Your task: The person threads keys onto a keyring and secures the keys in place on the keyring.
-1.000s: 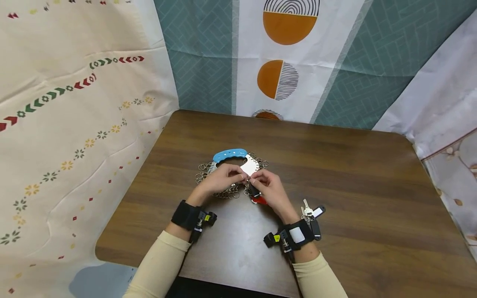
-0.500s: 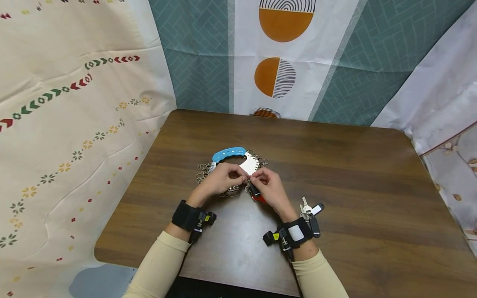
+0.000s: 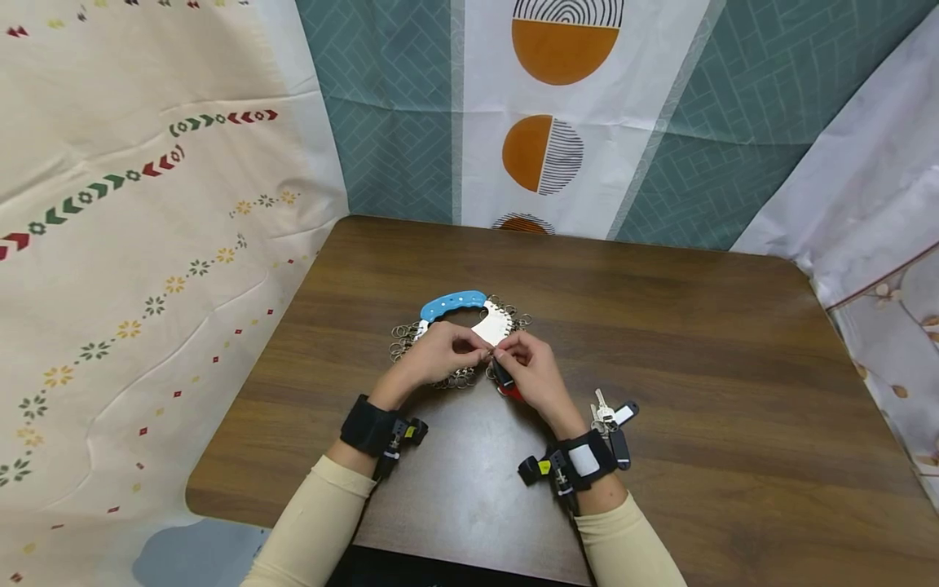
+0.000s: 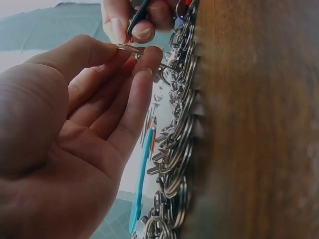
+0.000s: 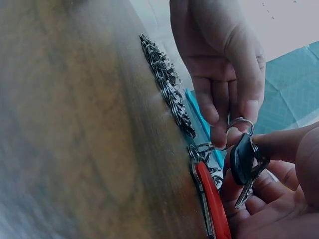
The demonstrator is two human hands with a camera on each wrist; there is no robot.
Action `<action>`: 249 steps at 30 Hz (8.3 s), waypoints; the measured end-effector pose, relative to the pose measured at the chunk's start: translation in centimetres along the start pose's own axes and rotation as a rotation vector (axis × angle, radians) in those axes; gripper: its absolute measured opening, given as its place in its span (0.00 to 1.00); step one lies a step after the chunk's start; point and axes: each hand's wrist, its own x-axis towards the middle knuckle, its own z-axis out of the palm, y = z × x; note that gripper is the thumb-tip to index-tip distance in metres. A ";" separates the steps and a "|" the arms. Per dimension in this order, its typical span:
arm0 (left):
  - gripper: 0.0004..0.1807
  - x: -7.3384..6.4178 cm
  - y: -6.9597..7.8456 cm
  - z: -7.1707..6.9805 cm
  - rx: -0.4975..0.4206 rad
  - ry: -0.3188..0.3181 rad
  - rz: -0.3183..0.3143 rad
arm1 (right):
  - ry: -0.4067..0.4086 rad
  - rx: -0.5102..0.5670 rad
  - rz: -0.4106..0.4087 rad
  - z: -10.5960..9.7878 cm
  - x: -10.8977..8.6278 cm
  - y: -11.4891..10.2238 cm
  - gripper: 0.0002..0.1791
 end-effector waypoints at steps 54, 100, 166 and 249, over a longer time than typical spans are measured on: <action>0.10 -0.5 0.0 1.1 0.018 -0.042 0.022 | -0.116 -0.086 -0.051 -0.9 -0.5 0.4 0.05; 0.08 -0.5 0.1 0.9 0.016 -0.058 0.037 | -0.112 -0.071 -0.069 -1.2 -0.6 0.3 0.04; 0.09 -0.8 0.3 0.8 0.017 -0.071 0.043 | -0.097 -0.059 -0.079 -0.9 -0.8 0.2 0.04; 0.11 -0.5 0.1 1.2 0.047 -0.052 0.076 | -0.096 -0.036 -0.102 -1.0 -0.8 0.3 0.03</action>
